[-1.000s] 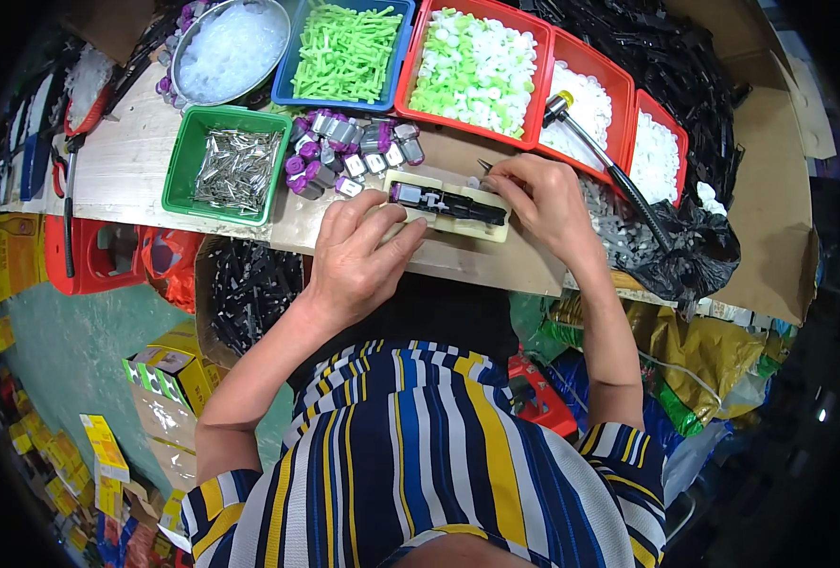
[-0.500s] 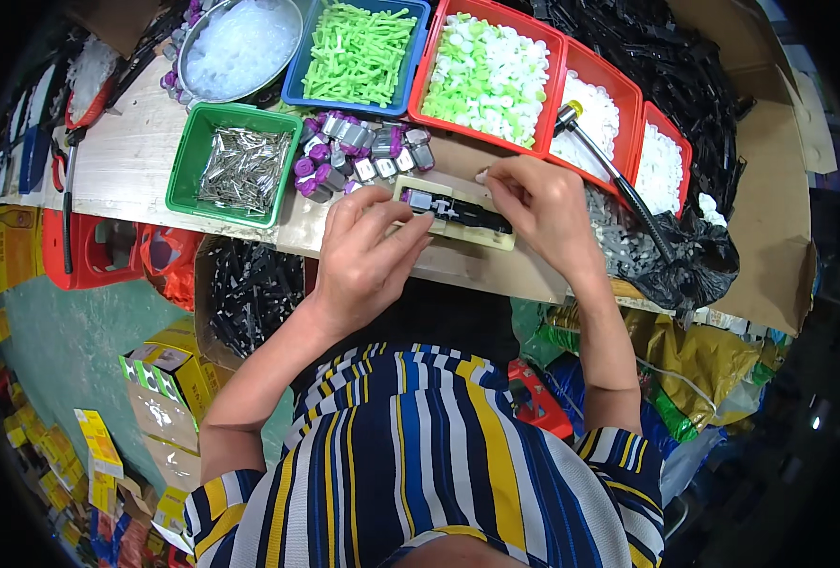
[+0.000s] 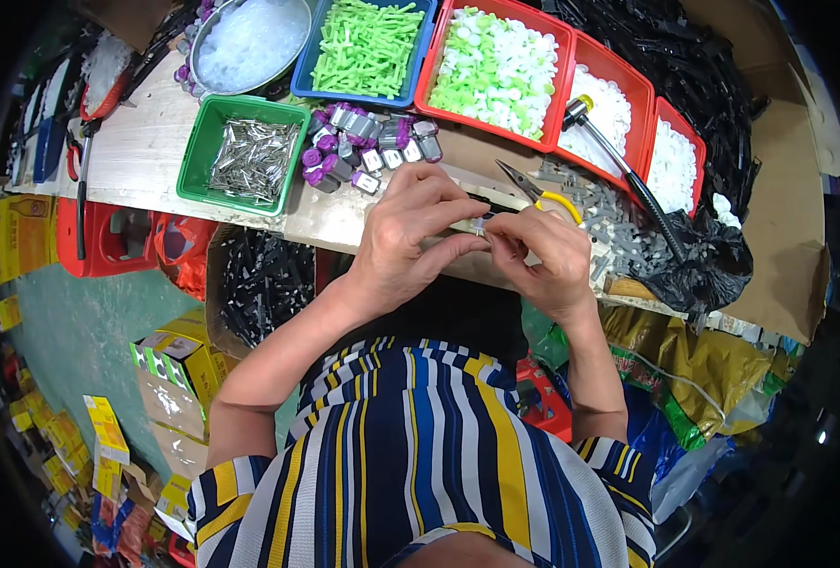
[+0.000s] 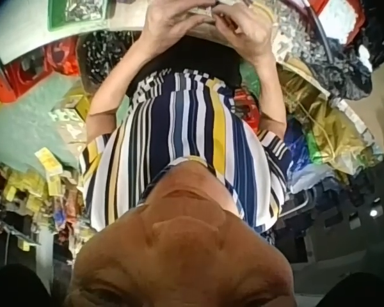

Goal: Assembling small electronic and plastic components on a base plate using hands and pliers at a workbench.

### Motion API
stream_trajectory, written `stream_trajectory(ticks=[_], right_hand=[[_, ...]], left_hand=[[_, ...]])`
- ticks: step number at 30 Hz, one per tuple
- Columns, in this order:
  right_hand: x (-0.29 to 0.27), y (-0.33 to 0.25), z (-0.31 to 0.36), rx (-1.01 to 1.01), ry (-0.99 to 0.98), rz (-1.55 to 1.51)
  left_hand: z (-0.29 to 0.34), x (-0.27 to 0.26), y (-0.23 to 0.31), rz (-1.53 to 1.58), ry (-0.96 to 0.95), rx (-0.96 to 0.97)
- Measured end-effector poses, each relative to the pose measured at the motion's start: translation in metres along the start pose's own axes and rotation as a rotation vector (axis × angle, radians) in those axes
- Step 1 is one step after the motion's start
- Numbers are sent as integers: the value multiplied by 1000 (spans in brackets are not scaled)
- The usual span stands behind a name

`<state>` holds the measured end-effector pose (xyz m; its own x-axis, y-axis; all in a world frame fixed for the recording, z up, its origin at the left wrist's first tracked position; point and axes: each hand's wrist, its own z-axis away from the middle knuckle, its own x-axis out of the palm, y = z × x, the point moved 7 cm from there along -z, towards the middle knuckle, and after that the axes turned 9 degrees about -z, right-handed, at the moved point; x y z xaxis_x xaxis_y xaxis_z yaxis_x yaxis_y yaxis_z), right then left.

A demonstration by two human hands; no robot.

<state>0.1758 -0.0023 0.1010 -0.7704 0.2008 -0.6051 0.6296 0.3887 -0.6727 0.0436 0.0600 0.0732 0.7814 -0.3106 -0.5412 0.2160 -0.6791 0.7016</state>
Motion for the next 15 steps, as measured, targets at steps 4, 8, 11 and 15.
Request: stream_trajectory(ticks=[4, 8, 11, 15], right_hand=[[2, 6, 3, 42, 7, -35], [8, 19, 4, 36, 62, -25], [13, 29, 4, 65, 74, -10], [17, 32, 5, 68, 76, -5]], left_hand=[[-1, -2, 1, -17, 12, -1], [1, -9, -2, -82, 67, -5], [7, -12, -5, -201, 93, 33], [20, -7, -3, -286, 94, 92]])
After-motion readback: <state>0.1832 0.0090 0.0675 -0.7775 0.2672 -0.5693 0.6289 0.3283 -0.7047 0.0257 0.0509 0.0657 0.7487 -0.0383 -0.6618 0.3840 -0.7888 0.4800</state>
